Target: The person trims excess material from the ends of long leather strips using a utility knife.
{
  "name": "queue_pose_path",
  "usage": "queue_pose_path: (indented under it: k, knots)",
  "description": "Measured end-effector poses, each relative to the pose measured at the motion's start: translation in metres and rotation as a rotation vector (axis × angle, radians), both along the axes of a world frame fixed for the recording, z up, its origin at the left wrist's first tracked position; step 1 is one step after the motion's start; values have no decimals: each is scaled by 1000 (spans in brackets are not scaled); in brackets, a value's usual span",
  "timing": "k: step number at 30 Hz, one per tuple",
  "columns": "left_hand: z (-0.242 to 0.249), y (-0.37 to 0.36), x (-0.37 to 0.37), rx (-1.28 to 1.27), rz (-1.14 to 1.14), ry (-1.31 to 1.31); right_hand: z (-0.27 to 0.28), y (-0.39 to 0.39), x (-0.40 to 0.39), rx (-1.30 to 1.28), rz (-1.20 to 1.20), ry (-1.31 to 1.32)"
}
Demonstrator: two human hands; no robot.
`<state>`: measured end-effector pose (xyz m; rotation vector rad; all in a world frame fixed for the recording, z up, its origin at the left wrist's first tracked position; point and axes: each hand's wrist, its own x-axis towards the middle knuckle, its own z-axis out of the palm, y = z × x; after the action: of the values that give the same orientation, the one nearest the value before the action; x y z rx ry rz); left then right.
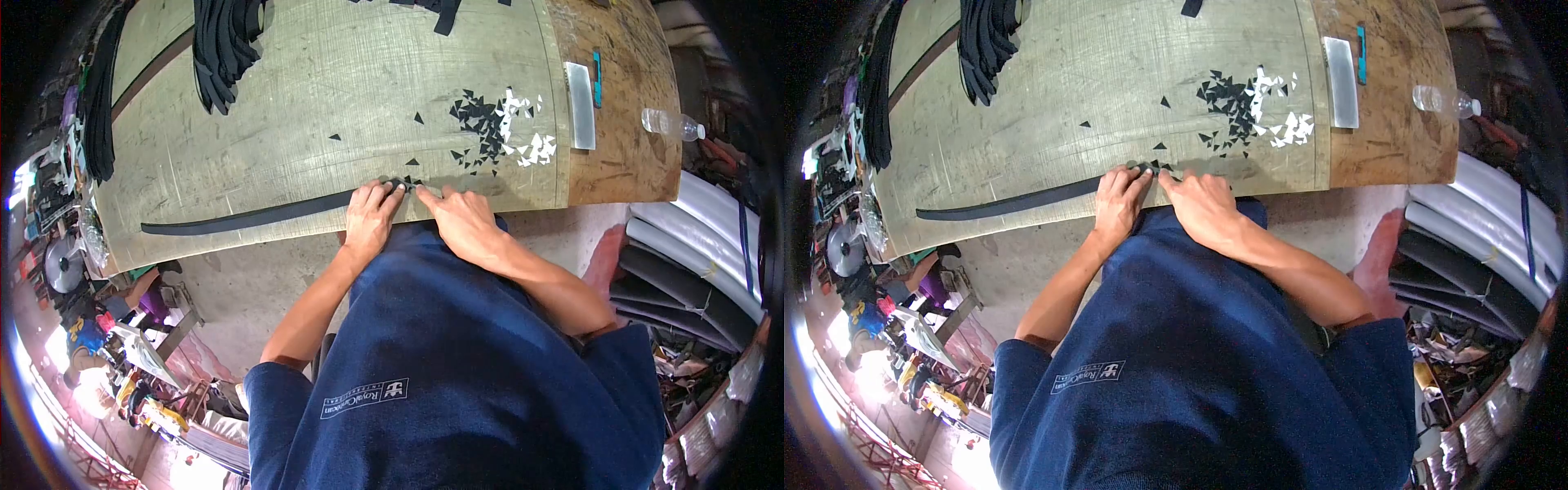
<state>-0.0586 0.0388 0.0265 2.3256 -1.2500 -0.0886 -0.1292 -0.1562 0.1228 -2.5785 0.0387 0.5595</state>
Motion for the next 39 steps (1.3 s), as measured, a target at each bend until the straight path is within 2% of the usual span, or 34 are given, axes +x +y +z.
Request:
queue_pose_path:
  k: [15,24,25,28,29,32,33,34,39]
  knots:
    - [3,-1,0,40,-1,25,-9,8,8,9,-1,115]
    - [1,0,-1,42,-14,40,-17,-13,2,103,-28,99]
    - [1,1,0,49,-13,39,-14,-14,0,72,-48,88]
    - [2,1,0,41,-14,39,-4,-38,-2,236,-422,342]
    - [5,3,0,56,-29,40,-18,-42,-15,124,-328,-138]
    - [14,0,9,88,-82,51,-11,-36,-22,160,-400,-104]
    - [17,1,13,107,-109,70,-13,-28,-25,251,-423,-112]
    - [20,1,17,126,-137,88,-13,-19,-28,295,-447,3]
    - [27,2,35,193,-303,129,-13,31,-40,340,-553,43]
